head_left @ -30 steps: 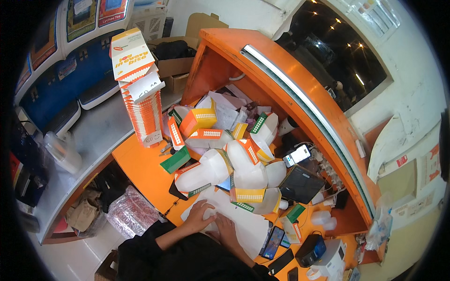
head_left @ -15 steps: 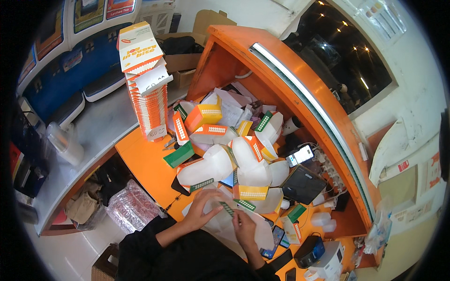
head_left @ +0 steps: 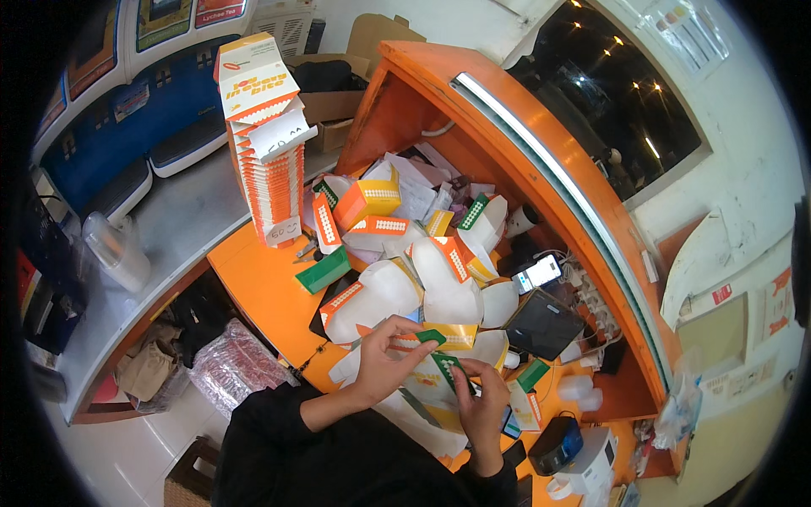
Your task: The person assembles small printed cardboard boxes by folding and interlocking the flaps. They handle multiple flat pieces, fold them into shape, and place the completed boxes on the counter. The process is repeated for several units.
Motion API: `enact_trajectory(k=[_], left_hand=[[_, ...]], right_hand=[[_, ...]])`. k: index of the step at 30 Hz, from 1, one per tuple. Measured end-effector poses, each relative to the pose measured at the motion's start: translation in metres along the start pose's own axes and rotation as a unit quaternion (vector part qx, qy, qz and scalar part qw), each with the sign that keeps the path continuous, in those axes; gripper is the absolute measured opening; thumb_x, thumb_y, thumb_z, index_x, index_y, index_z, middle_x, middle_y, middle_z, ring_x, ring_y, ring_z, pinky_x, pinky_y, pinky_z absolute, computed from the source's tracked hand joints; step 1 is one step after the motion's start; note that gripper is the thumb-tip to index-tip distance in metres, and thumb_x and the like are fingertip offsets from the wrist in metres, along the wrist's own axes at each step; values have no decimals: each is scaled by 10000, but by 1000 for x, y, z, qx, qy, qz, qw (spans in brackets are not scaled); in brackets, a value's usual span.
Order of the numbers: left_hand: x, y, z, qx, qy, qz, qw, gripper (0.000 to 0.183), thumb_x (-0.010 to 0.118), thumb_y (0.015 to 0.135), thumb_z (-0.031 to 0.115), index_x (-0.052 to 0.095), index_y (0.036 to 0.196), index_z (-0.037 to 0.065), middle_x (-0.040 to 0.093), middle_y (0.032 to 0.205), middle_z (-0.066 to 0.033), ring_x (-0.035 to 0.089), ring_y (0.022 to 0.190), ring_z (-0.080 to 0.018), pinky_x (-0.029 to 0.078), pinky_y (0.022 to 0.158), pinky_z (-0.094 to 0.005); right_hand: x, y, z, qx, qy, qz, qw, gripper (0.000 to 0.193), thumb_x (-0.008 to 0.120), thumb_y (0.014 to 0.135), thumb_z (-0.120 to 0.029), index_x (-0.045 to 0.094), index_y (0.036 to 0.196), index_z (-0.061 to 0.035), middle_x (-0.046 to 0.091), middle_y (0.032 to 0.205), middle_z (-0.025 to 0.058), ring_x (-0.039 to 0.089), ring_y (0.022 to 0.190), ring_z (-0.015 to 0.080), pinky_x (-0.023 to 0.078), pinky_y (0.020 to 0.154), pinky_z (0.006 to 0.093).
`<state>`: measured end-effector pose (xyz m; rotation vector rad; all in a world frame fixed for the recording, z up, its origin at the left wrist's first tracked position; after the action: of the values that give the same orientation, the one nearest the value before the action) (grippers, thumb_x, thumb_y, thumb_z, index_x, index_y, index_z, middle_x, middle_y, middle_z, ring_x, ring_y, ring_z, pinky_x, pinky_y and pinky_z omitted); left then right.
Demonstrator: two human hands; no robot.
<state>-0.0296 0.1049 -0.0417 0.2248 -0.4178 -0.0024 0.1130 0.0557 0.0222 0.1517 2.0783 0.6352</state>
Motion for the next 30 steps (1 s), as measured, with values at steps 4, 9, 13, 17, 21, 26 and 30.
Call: enact_trajectory(k=[4, 9, 13, 17, 21, 26, 30], left_hand=[[0, -2, 5, 19, -19, 9, 1000, 163, 673, 786, 71, 542, 867, 18, 608, 860, -51, 584, 821, -92, 497, 683, -225], [-1, -3, 7, -67, -73, -44, 994, 135, 638, 823, 94, 523, 818, 23, 583, 785, -24, 548, 730, -58, 469, 656, -215], [-3, -7, 17, -29, 8, -162, 986, 158, 611, 849, 119, 512, 768, 26, 563, 733, -7, 506, 679, -42, 425, 633, -205], [-3, -11, 28, -109, -50, -192, 974, 159, 590, 863, 121, 526, 756, 24, 543, 703, -5, 466, 649, -44, 397, 587, -215], [0, -14, 35, -25, 33, -164, 986, 179, 575, 868, 138, 533, 737, 24, 507, 654, -26, 456, 607, -107, 386, 594, -263], [0, -19, 34, 141, 179, -193, 954, 173, 554, 868, 154, 554, 744, 33, 511, 676, -65, 453, 602, -229, 376, 690, -320], [2, -28, 33, 277, 176, -165, 930, 180, 573, 848, 217, 580, 770, 54, 550, 704, -38, 488, 653, -213, 364, 708, -341]], right_hand=[[7, -1, -5, -54, -27, 65, 996, 197, 691, 693, 23, 583, 854, -10, 620, 797, 119, 605, 720, 256, 484, 666, 308], [10, 0, -4, -181, -31, 70, 981, 224, 706, 651, 16, 569, 816, -47, 622, 847, 93, 604, 763, 260, 500, 750, 364], [3, -2, -4, -265, -59, 21, 962, 256, 687, 658, 18, 549, 851, -78, 628, 878, 73, 612, 831, 255, 471, 828, 422], [3, -4, -10, -252, -99, 45, 961, 182, 678, 693, -17, 563, 818, -82, 632, 926, 36, 614, 854, 219, 438, 869, 418], [0, -2, -14, -161, -59, 3, 985, 184, 687, 692, -17, 566, 818, -75, 637, 918, 44, 616, 845, 215, 414, 893, 429], [-8, -2, -13, -50, 123, -122, 984, 216, 680, 716, 14, 551, 876, -52, 627, 907, 65, 608, 828, 171, 435, 825, 318], [-5, -7, -5, 170, 398, -176, 884, 176, 632, 784, 8, 528, 924, -17, 602, 891, 63, 575, 836, 110, 425, 770, 235]])
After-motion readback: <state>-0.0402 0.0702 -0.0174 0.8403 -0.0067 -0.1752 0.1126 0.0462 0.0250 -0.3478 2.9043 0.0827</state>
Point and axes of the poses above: each hand's wrist, its own y-axis towards the middle knuckle, its own x-axis out of the palm, z = x × y, the point moved 1 cm from there along y, towards the middle knuckle
